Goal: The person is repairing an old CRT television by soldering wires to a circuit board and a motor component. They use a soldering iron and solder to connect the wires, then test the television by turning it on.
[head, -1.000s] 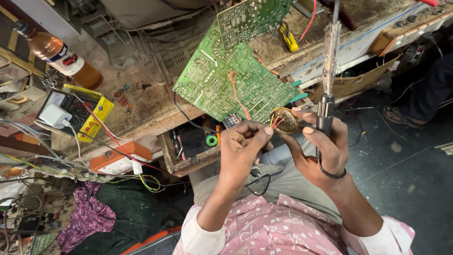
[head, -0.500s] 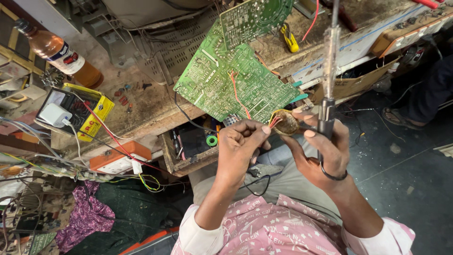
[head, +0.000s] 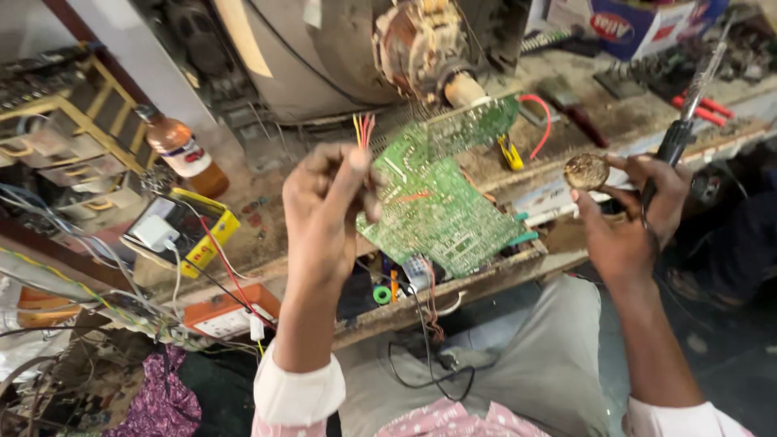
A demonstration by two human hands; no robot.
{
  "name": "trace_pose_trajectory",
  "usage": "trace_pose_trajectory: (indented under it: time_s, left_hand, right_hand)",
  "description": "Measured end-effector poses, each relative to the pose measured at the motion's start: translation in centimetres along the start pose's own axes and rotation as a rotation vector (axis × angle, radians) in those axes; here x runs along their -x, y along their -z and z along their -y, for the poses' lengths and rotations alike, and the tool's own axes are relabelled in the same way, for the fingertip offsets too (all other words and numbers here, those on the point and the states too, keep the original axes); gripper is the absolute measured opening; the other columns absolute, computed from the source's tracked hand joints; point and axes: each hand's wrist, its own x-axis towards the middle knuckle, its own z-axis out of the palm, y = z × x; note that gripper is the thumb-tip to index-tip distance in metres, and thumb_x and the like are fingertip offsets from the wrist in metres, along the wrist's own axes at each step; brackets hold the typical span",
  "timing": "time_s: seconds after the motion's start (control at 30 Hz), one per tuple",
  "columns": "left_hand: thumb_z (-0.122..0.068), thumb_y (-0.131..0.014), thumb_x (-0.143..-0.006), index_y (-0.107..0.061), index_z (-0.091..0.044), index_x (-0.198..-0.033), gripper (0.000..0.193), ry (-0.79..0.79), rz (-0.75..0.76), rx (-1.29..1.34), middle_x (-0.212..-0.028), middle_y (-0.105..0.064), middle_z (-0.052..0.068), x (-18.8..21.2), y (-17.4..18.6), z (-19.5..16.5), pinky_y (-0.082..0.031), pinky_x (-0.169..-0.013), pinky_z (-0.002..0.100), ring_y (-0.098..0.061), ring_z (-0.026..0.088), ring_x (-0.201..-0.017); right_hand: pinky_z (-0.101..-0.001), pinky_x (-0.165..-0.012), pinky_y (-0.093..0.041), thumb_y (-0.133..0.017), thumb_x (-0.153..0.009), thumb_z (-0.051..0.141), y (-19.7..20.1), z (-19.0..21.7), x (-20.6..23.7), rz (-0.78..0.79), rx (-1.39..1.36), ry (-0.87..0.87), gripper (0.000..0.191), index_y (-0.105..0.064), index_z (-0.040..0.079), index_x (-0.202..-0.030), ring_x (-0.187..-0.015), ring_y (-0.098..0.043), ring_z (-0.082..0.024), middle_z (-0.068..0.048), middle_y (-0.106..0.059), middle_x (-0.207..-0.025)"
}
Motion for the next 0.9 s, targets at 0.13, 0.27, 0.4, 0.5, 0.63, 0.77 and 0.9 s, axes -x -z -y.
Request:
trace_pose_trajectory:
  time_s: [0.13,0.27,0.4,0.5,0.63,0.77,0.9]
  left_hand:
    - [-0.019,-0.070,-0.101,-0.063,0.000,-0.108,0.021,-0.124,0.064,-0.006,-0.088,-0.072,0.009,-6.0,-0.6,-0.5,-0.055,-0.059,0.026,-0.068,0.013,-0.066]
    - [-0.019,-0.069,-0.101,-0.063,0.001,-0.106,0.021,-0.170,0.097,-0.059,-0.087,-0.072,0.009,-10.0,-1.2,-0.2,-0.057,-0.061,0.026,-0.070,0.014,-0.068]
    - [-0.014,-0.069,-0.101,-0.063,0.002,-0.107,0.018,-0.219,0.159,-0.093,-0.086,-0.072,0.008,-12.4,-2.1,0.1,-0.058,-0.062,0.026,-0.071,0.013,-0.069]
    - [-0.011,-0.068,-0.099,-0.062,0.001,-0.108,0.016,-0.183,0.159,-0.113,-0.085,-0.070,0.007,-13.2,-2.6,0.4,-0.058,-0.059,0.025,-0.071,0.013,-0.066]
    - [-0.009,-0.067,-0.098,-0.062,0.002,-0.112,0.019,-0.151,0.172,-0.181,-0.085,-0.070,0.005,-14.1,-2.5,0.4,-0.057,-0.057,0.024,-0.070,0.012,-0.064]
    - [-0.008,-0.068,-0.096,-0.064,0.003,-0.114,0.021,-0.151,0.197,-0.228,-0.082,-0.072,0.008,-14.9,-2.2,0.1,-0.058,-0.056,0.025,-0.070,0.012,-0.063]
    - [-0.012,-0.068,-0.097,-0.067,0.003,-0.108,0.018,-0.140,0.182,-0.233,-0.082,-0.071,0.007,-15.1,-2.1,0.2,-0.056,-0.056,0.024,-0.068,0.011,-0.061]
  right_hand:
    - [-0.0439,-0.106,-0.052,-0.087,-0.092,0.004,-2.3,-5.5,-3.6,0.013,0.085,0.049,0.069,-0.040,0.004,-0.143,-0.131,-0.058,-0.034,-0.016,-0.044,-0.139]
    - [-0.0548,-0.108,-0.044,-0.090,-0.089,0.011,-4.5,-10.6,-5.9,0.021,0.533,0.165,0.071,-0.044,-0.003,-0.140,-0.126,-0.051,-0.047,-0.025,-0.049,-0.134]
    - [-0.0518,-0.105,-0.048,-0.082,-0.092,0.009,-6.5,-13.8,-6.6,0.074,0.430,0.088,0.061,-0.050,0.004,-0.145,-0.127,-0.055,-0.043,-0.023,-0.055,-0.138]
    - [-0.0480,-0.100,-0.053,-0.077,-0.091,0.015,-7.7,-14.8,-6.4,0.076,0.237,0.077,0.060,-0.047,0.005,-0.143,-0.120,-0.063,-0.038,-0.021,-0.056,-0.134]
    - [-0.0483,-0.088,-0.054,-0.077,-0.090,0.020,-8.5,-15.3,-5.9,0.105,0.220,-0.075,0.062,-0.048,0.006,-0.144,-0.105,-0.067,-0.038,-0.021,-0.057,-0.131]
    - [-0.0527,-0.090,-0.052,-0.081,-0.088,0.018,-8.6,-15.9,-6.0,0.097,0.379,-0.011,0.064,-0.049,0.004,-0.141,-0.109,-0.064,-0.043,-0.024,-0.059,-0.126]
    - [-0.0517,-0.090,-0.053,-0.080,-0.086,0.017,-8.2,-16.3,-6.2,0.120,0.335,0.000,0.064,-0.049,0.003,-0.140,-0.110,-0.064,-0.042,-0.024,-0.058,-0.123]
